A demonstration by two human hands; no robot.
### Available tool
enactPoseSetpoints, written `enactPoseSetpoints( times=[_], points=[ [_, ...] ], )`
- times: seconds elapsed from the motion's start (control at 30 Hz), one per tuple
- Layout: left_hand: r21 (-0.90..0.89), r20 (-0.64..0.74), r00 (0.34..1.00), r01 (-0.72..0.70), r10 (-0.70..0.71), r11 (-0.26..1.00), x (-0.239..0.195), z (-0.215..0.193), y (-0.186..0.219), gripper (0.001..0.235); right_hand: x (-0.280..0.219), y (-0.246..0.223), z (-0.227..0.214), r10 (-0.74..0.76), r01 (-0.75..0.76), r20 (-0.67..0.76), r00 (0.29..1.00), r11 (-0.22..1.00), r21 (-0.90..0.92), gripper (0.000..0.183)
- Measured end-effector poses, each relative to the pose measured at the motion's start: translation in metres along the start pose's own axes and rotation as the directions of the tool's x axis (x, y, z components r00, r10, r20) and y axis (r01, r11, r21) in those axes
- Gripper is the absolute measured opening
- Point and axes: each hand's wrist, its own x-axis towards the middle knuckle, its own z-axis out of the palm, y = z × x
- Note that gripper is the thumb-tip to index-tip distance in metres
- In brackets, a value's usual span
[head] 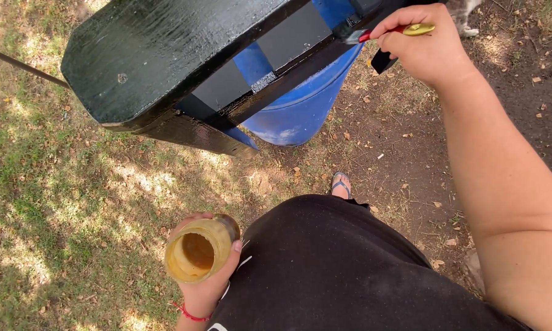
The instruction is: Painting a wooden frame with black paint using a brush.
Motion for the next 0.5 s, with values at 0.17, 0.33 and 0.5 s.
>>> enactPoseSetpoints(
  times=[0.17, 0.33, 0.5],
  points=[
    [0.008, -0.008, 1.000, -0.020, 0.020, 1.000, 0.000, 0.000, -0.002, 0.061, 0.010, 0.015, -0.006, -0.014, 0.008, 0.055, 0.998, 0.995, 0.097, 0.011],
    [0.010, 0.011, 1.000, -0.002, 0.001, 1.000, 0.002, 0.000, -0.002, 0.060, 0.020, 0.016, -0.004, -0.075, 0.061, 0.105, 0.992, 0.989, 0.132, 0.016],
    [-0.014, 0.011, 1.000, 0.000, 0.000, 1.000, 0.000, -0.001, -0.002, 0.062, 0.016, 0.021, -0.029, -0.066, 0.057, 0.139, 0.988, 0.996, 0.067, 0.015]
  ],
)
